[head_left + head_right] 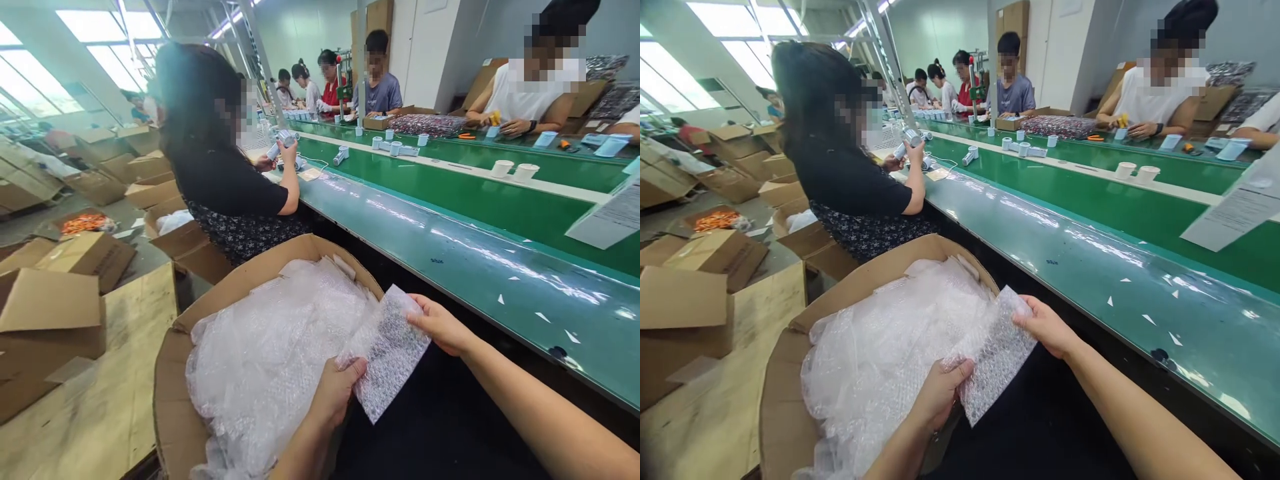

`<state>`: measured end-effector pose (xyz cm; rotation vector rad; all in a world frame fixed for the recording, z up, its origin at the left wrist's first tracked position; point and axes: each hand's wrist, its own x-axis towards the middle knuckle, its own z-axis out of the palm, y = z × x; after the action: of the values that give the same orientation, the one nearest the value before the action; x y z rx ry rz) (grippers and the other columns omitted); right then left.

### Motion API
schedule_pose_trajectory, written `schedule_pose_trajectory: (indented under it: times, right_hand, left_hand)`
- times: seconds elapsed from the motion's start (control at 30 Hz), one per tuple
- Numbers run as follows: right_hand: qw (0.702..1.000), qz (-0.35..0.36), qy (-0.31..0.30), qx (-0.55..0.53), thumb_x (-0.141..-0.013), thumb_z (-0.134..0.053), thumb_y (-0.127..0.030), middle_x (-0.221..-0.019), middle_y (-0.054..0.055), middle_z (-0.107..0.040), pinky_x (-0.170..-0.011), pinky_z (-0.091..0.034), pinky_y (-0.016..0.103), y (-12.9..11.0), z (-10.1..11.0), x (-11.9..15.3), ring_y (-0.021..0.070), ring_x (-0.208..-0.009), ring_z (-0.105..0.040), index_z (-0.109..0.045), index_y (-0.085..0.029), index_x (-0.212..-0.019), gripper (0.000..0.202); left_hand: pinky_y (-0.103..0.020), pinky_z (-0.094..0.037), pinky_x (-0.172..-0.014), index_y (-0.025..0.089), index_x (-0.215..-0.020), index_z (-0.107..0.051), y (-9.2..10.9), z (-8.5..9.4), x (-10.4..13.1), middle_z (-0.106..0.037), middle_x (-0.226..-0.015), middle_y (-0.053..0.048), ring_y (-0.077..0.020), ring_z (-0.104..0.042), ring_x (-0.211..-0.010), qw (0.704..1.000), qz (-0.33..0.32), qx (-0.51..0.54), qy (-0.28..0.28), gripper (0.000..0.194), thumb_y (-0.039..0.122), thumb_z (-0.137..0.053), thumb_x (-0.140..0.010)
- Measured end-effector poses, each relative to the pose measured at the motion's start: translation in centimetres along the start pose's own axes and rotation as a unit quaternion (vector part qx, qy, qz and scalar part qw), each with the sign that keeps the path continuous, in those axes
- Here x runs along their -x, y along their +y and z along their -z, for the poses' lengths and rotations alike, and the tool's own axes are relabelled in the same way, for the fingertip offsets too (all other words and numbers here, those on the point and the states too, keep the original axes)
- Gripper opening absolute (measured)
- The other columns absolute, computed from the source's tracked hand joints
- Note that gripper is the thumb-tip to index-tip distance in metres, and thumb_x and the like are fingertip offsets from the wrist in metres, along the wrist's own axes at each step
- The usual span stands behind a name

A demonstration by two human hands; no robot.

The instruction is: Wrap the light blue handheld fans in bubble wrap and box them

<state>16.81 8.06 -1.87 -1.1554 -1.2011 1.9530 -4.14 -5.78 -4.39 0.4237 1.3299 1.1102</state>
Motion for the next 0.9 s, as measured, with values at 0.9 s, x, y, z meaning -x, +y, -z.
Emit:
schedule_pose_trajectory:
  times: [0.9]
  right_hand:
    - [0.996,0.008,-0.088,0.013,-0.072,-0.058,-0.071,-0.123,0.012,-0.059,-0.096,-0.042,0.045,-0.1,-5.6,-0.1,0.0282,-0.113,-0.055,-0.059,-0.02,-0.122,0.071]
  left_hand:
    - [-0.023,-0.051,-0.092,0.013,-0.088,-0.064,10.3,-0.4,-4.1,-0.07,-0.094,-0.006,-0.0121,-0.065,-0.1,0.858,-0.183,0.419,0.233,0.021,0.002,-0.046,-0.088]
